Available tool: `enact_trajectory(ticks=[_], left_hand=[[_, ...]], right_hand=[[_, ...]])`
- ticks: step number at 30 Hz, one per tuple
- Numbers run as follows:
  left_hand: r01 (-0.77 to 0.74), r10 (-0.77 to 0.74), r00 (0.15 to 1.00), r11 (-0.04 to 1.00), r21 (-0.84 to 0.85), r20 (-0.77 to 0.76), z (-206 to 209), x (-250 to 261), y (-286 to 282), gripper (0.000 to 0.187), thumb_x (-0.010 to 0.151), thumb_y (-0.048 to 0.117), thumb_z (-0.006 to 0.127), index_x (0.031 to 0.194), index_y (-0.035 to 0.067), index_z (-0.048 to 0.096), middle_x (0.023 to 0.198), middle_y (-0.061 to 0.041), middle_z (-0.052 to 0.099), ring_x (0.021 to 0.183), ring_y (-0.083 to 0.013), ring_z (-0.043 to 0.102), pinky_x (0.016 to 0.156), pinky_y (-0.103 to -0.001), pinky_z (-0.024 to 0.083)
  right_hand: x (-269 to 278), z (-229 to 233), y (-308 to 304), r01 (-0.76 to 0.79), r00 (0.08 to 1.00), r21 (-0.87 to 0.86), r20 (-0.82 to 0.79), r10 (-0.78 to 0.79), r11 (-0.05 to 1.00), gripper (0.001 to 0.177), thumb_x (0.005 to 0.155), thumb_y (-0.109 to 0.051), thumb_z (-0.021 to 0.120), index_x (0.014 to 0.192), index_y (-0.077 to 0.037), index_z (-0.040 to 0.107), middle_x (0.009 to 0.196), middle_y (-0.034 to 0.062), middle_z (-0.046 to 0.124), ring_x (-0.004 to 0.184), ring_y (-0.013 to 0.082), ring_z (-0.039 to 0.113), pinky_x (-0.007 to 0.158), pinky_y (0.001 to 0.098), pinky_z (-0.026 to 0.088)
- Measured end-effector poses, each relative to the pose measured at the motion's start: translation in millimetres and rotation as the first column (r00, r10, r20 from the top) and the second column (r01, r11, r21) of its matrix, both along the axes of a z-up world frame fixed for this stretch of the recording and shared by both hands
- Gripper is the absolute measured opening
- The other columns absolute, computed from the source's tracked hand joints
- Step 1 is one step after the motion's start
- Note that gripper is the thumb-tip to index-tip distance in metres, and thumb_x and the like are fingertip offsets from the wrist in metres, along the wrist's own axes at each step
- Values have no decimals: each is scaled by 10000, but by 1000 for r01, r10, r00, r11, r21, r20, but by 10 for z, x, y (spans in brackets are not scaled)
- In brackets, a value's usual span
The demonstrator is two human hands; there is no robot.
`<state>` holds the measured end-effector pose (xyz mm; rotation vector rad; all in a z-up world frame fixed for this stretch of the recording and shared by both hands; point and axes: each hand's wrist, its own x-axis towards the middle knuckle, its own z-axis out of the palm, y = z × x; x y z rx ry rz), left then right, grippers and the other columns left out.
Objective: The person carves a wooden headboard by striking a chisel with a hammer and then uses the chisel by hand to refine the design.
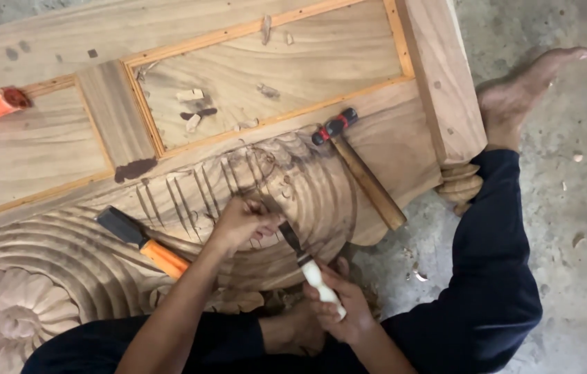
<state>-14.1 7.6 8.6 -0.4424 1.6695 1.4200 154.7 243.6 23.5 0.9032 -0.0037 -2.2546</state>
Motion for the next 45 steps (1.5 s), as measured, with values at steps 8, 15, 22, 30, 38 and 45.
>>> enact_trajectory(ticks=[8, 15, 22, 30, 38, 45], left_hand=[[31, -31, 999, 999, 19, -9, 2, -37, -19, 205, 785, 243, 826, 916, 87, 802, 803, -73, 804, 672, -143, 764, 588, -264, 632], [22, -22, 1000, 1000, -16, 4, -171, -1, -8, 267, 795, 244, 871, 884, 7, 785, 786, -98, 791, 695, -158, 759, 604, -276, 577], [-24, 26, 997, 999, 28, -68, -223, 16, -13, 185, 798, 216, 832, 855, 47, 784, 791, -74, 796, 689, -153, 776, 594, -261, 617], [-179, 187, 979, 979, 96, -77, -370, 38, -44, 184, 851, 178, 804, 848, 1, 754, 762, -87, 752, 687, -172, 758, 522, -261, 539], [-622, 673, 717, 736, 267, -183, -98, -104, -236, 110, 863, 99, 793, 958, 63, 752, 799, -39, 701, 632, -115, 660, 552, -242, 552], [-112, 124, 983, 989, 96, -137, 223, -134, -298, 153, 850, 174, 791, 960, 68, 795, 798, -96, 792, 654, -147, 750, 616, -281, 637]], right_hand=[[98, -67, 54, -1, 1000, 22, -10, 1, 1000, 352, 1056, -234, 457, 1406, -200, 445, 928, 115, 524, 548, 120, 517, 395, 193, 401], [16, 25, 45, 4, 1000, -73, -3, -4, 997, 383, 1037, -239, 457, 1416, -200, 426, 942, 117, 522, 597, 115, 546, 419, 189, 430], [-41, 34, -69, 10, 999, -15, -40, -10, 1000, 405, 1042, -222, 478, 1444, -228, 425, 928, 122, 519, 573, 109, 532, 409, 194, 422], [-71, 10, -207, 16, 998, 70, -62, -11, 997, 391, 1032, -225, 499, 1417, -258, 439, 931, 112, 513, 573, 107, 498, 412, 194, 392], [-619, -249, -644, 80, 963, 54, -261, -63, 995, 351, 1097, -162, 519, 1430, -102, 429, 967, 148, 615, 621, 127, 559, 471, 205, 426], [-157, -105, -390, 38, 993, 114, -118, -24, 993, 505, 1035, -191, 480, 1531, -210, 390, 944, 157, 550, 561, 142, 517, 441, 221, 421]])
